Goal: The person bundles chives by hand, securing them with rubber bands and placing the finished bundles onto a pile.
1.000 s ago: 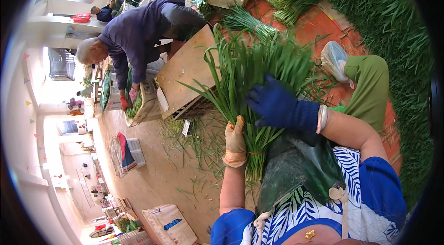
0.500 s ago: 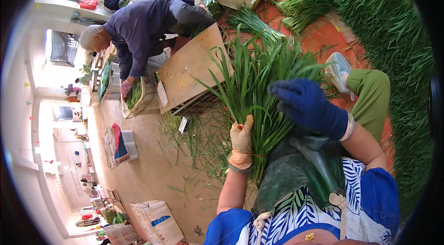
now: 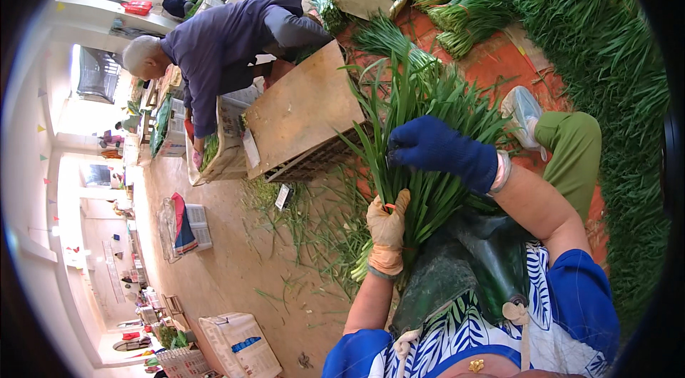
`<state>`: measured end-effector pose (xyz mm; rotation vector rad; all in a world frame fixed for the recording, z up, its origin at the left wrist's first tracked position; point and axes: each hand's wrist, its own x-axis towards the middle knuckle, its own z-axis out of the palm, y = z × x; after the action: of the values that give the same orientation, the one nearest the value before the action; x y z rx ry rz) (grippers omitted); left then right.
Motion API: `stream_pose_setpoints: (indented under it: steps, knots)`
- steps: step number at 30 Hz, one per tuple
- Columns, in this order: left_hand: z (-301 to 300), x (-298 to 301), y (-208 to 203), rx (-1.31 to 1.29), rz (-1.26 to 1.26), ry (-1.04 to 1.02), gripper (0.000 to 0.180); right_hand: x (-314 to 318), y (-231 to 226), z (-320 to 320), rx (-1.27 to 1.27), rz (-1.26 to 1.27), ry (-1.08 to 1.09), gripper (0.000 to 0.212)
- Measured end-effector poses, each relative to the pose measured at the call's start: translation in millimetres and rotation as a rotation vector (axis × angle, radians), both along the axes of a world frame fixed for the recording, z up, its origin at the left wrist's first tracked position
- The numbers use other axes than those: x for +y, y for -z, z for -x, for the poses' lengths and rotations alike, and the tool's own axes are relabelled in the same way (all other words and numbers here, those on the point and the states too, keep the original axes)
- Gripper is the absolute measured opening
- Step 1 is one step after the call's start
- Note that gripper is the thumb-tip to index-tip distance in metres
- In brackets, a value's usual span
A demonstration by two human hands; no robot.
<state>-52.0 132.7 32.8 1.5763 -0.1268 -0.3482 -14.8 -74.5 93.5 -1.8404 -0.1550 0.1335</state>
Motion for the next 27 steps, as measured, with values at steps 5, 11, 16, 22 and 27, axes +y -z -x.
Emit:
stream_pose_setpoints:
  steps: [5,11,16,22,27]
  knots:
    - [-11.8,4.8,2.5,0.173,0.079,-0.024,0.018,-43.6,5.6,6.8,-0.726,0.557,0.389,0.007]
    - [-17.5,1.5,-2.8,0.254,0.109,-0.025,0.019,-48.2,-22.1,22.0,-0.827,0.664,0.375,0.025]
    - [-11.4,-0.8,4.1,0.172,0.068,-0.011,0.021,8.2,-17.7,18.6,-0.509,0.385,0.271,0.038]
    - [-3.3,-8.1,0.1,0.117,0.029,-0.007,0.021,15.8,4.7,5.0,-0.467,0.425,0.169,0.033]
    - [-6.6,-7.5,-3.3,0.159,-0.006,0.026,0.019,18.7,3.8,3.5,-0.495,0.656,0.056,0.024]
